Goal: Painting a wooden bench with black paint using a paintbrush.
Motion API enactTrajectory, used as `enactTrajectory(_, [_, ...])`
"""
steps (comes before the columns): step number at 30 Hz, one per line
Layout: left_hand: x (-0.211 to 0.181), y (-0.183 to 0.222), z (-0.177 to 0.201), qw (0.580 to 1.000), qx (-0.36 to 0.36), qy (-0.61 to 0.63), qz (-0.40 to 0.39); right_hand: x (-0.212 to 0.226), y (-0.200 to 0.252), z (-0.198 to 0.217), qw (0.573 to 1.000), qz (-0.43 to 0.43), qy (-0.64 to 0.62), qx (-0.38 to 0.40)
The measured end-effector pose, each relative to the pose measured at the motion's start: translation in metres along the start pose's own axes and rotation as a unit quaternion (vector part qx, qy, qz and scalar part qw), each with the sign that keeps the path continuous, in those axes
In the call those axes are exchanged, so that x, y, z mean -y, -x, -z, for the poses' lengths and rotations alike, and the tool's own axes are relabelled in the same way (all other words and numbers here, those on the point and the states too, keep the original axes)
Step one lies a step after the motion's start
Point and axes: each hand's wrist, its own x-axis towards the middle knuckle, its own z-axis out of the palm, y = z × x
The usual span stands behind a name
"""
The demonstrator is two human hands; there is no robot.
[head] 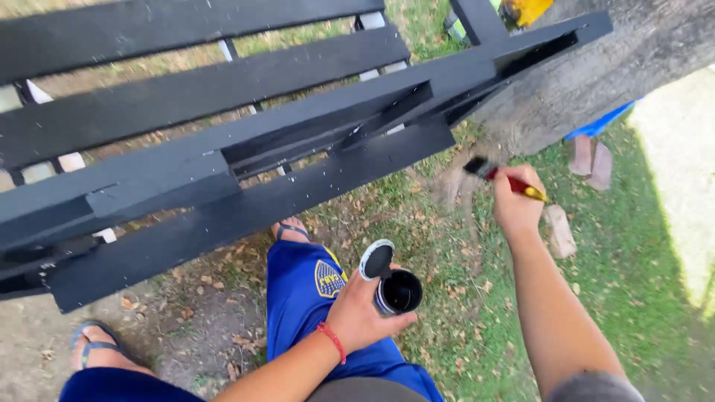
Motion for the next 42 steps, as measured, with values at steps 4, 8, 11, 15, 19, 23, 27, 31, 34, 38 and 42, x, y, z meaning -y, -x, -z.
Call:
enactTrajectory(4, [0.003, 0.006, -0.003, 0.999, 0.004, -0.047, 0.018, -0.001, 0.028, 0.014, 0.896, -0.331, -0.295, 0.011])
enactTrajectory(8, [-0.01, 0.012, -0.002, 0.995, 0.027, -0.076, 0.062, -0.025, 0.053, 0.017, 0.883, -0.314, -0.348, 0.013])
enactTrajectory(11, [-0.015, 0.013, -0.004, 0.994, 0.01, -0.104, 0.041, -0.028, 0.065, 0.016, 0.899, -0.281, -0.334, 0.034])
enactTrajectory(15, [-0.034, 0.011, -0.003, 0.995, -0.004, -0.092, 0.034, -0.057, 0.086, 0.002, 0.918, -0.257, -0.297, 0.051])
enactTrajectory(19, [-0.034, 0.025, 0.001, 0.993, -0.049, -0.106, 0.009, -0.086, 0.12, -0.02, 0.874, -0.351, -0.328, 0.077])
enactTrajectory(23, [-0.031, 0.05, 0.014, 0.989, -0.083, -0.118, 0.019, -0.106, 0.143, -0.045, 0.801, -0.378, -0.454, 0.1])
enactTrajectory(27, [-0.042, 0.082, 0.039, 0.992, -0.082, -0.091, 0.008, -0.081, 0.152, -0.039, 0.761, -0.396, -0.5, 0.121])
enactTrajectory(31, [-0.027, 0.121, 0.058, 0.976, -0.182, -0.1, 0.064, -0.042, 0.156, -0.037, 0.694, -0.453, -0.539, 0.149])
enactTrajectory(34, [-0.027, 0.144, 0.072, 0.962, -0.256, -0.043, 0.083, 0.031, 0.143, -0.011, 0.64, -0.455, -0.587, 0.198])
enactTrajectory(38, [-0.038, 0.167, 0.085, 0.927, -0.348, -0.118, 0.071, 0.104, 0.133, 0.006, 0.59, -0.445, -0.627, 0.245])
enactTrajectory(42, [-0.054, 0.176, 0.091, 0.91, -0.367, -0.167, 0.1, 0.107, 0.165, -0.014, 0.589, -0.338, -0.696, 0.231])
